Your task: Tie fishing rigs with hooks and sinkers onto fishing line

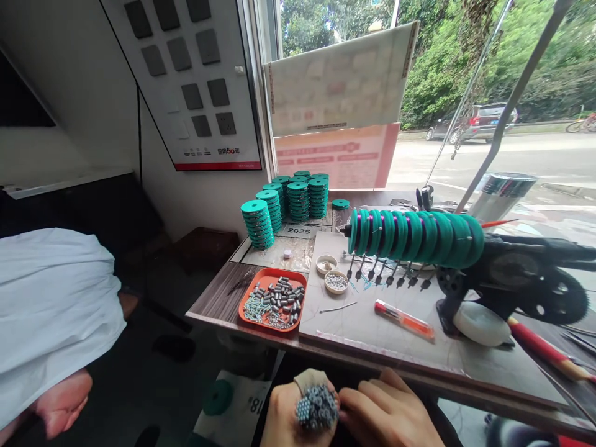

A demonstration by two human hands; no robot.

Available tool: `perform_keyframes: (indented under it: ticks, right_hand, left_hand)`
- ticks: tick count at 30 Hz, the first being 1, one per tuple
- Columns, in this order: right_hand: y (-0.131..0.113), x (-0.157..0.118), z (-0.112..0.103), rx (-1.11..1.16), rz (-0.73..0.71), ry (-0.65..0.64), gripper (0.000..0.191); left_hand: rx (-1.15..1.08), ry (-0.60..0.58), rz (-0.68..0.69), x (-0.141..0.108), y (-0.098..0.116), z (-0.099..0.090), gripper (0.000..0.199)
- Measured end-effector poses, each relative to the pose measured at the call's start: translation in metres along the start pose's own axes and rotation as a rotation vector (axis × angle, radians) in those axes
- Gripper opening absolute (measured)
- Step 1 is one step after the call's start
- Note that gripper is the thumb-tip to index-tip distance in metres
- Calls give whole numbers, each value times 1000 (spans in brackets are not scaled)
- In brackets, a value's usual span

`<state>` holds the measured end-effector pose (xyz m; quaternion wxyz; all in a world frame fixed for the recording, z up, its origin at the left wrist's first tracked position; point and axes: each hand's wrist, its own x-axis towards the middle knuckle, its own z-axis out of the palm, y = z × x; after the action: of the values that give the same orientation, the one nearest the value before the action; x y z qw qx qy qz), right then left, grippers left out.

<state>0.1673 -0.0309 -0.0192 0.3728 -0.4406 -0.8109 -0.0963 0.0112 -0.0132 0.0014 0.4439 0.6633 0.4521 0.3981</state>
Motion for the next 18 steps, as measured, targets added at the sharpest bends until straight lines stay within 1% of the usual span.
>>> perform_keyframes:
  ticks: [3, 5, 6, 7, 9, 10, 11, 13, 14, 16, 18]
  right_hand:
    - [-2, 5, -3, -31, -115, 31, 40]
    - [-1, 8, -8, -43, -178, 45, 43]
    - [0, 9, -11, -47, -190, 54, 43]
    - [3, 9, -13, -51, -174, 64, 43]
    - [10, 6, -16, -44, -95, 86, 41]
    - [13, 5, -16, -28, -45, 93, 39]
    - [16, 4, -16, 2, 5, 94, 38]
    - [19, 2, -13, 84, 88, 72, 33]
    - [19, 2, -11, 119, 109, 79, 30]
    - [17, 3, -8, 147, 130, 133, 25]
    - [14, 3, -6, 129, 123, 204, 23]
  left_hand:
    - [-42, -96, -8, -1, 7, -11, 27]
    - [-43, -120, 10, 1, 11, -19, 29]
    - [-31, -106, 19, 4, 14, -23, 28]
    - [-7, -66, 22, 10, 15, -29, 25]
    - [119, 82, 11, 31, 17, -43, 19]
    - [213, 153, 0, 45, 18, -51, 19]
    - [352, 195, 0, 60, 19, -59, 20]
    - [429, 200, 4, 87, 21, -72, 22]
    - [460, 213, 7, 97, 23, -76, 27]
    - [494, 252, 33, 102, 28, -79, 32]
    - [408, 239, 48, 89, 33, -73, 30]
